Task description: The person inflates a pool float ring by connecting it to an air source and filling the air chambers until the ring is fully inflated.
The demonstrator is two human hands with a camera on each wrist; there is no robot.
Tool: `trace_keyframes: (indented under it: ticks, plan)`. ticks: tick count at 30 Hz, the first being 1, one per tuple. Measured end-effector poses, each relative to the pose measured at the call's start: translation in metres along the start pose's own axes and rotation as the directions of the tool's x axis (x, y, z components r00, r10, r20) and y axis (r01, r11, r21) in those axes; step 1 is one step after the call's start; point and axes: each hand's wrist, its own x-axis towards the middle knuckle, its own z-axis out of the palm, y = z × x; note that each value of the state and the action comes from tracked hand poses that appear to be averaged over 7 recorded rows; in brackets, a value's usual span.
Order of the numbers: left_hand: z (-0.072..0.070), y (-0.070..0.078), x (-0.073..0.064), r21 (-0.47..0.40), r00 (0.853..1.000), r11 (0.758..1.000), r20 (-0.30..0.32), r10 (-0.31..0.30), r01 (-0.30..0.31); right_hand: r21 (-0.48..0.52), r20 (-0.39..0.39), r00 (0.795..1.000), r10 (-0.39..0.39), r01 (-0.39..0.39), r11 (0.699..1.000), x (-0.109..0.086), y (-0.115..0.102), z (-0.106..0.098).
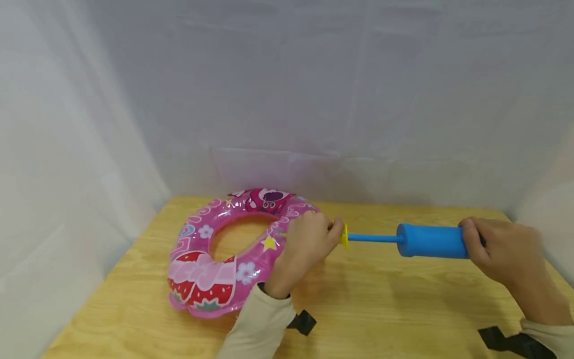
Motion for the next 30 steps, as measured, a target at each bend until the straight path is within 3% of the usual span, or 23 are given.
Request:
trace_keyframes:
  ticks: [4,7,9,13,14,16,17,21,24,27,30]
  plan:
    - [-0.001,-0.001,0.001,-0.007,1.000,1.000,0.002,-0.001,0.001,-0.031,0.005,1.000,0.020,-0.019,0.999,-0.047,0.055,0.040]
    - [0.000,-0.001,0.001,-0.011,1.000,1.000,-0.005,0.000,0.000,-0.096,0.016,1.000,-0.008,0.009,0.995,-0.066,0.081,0.052]
    - [0.001,-0.001,0.001,-0.007,1.000,1.000,-0.009,0.005,-0.005,-0.067,0.031,0.999,0.015,-0.013,0.998,-0.052,0.065,0.034]
    - [0.002,0.000,0.000,-0.002,1.000,1.000,-0.011,0.009,-0.009,-0.011,0.029,0.999,0.038,-0.038,0.999,0.000,0.003,-0.019]
    - [0.002,0.000,0.001,0.001,1.000,1.000,-0.011,0.011,-0.011,0.011,0.020,0.999,0.043,-0.044,0.999,0.007,-0.005,-0.026]
    - [0.001,0.000,0.001,0.002,1.000,1.000,-0.012,0.010,-0.010,0.007,0.007,1.000,0.028,-0.028,1.000,0.005,-0.001,-0.024]
    - [0.001,0.000,0.001,0.001,1.000,1.000,-0.012,0.005,-0.005,0.009,0.012,0.999,0.033,-0.033,0.999,-0.001,0.007,-0.019]
    - [-0.002,0.000,0.003,0.008,1.000,1.000,-0.011,-0.009,0.009,-0.034,0.011,1.000,0.024,-0.024,0.999,-0.062,0.085,0.039]
    - [-0.002,0.000,0.003,0.015,1.000,1.000,-0.009,-0.017,0.017,-0.071,0.014,0.999,0.035,-0.034,0.997,-0.091,0.118,0.068]
    - [-0.001,0.001,0.003,0.020,1.000,1.000,-0.014,-0.014,0.014,-0.069,0.030,0.999,0.033,-0.031,0.997,-0.076,0.100,0.055]
    - [0.000,0.002,0.002,0.043,0.999,0.999,-0.042,-0.009,0.011,-0.022,0.014,1.000,0.024,-0.023,0.999,-0.042,0.061,0.027]
